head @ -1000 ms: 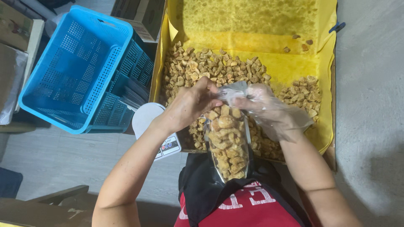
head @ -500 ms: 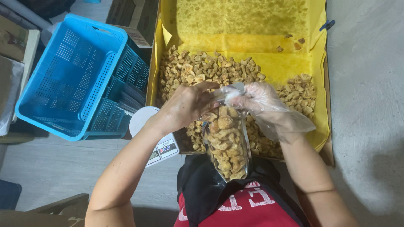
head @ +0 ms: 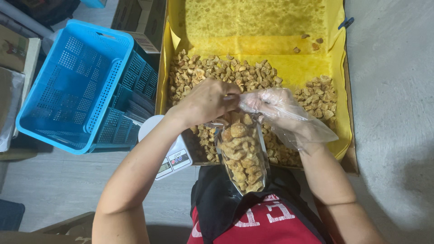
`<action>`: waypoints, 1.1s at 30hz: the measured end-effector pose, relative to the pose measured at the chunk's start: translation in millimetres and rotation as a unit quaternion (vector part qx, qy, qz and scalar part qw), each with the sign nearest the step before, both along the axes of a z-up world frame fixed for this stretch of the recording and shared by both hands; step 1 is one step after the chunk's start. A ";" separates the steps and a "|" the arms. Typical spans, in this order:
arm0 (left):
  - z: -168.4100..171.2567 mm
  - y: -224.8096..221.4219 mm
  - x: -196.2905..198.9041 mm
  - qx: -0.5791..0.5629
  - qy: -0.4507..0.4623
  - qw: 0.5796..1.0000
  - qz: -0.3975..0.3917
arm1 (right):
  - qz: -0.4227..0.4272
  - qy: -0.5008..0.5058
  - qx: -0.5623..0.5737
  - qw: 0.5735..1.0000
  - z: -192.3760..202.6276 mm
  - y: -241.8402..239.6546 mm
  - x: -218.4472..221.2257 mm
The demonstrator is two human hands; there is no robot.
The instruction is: The person scoops dried fruit pieces from a yellow tray into clear plastic bags, weighs each bag on a digital scale, and places the filled bags into a blue basket. The process is repeated multiple times throughout the clip.
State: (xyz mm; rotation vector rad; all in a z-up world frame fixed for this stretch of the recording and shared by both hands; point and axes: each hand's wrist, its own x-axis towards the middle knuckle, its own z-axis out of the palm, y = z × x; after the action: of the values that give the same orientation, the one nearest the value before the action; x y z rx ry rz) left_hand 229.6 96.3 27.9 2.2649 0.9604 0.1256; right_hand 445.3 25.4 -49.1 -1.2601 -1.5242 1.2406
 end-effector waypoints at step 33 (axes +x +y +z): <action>-77.3 10.8 -74.6 -0.446 -0.103 0.889 0.024 | 0.239 0.238 -0.046 0.940 -46.2 37.8 -6.3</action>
State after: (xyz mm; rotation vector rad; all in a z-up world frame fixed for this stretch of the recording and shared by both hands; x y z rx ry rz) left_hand 155.0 107.1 -49.4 1.3467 0.7394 -0.0528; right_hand 439.0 63.2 -95.2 -0.5763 -1.4531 1.7920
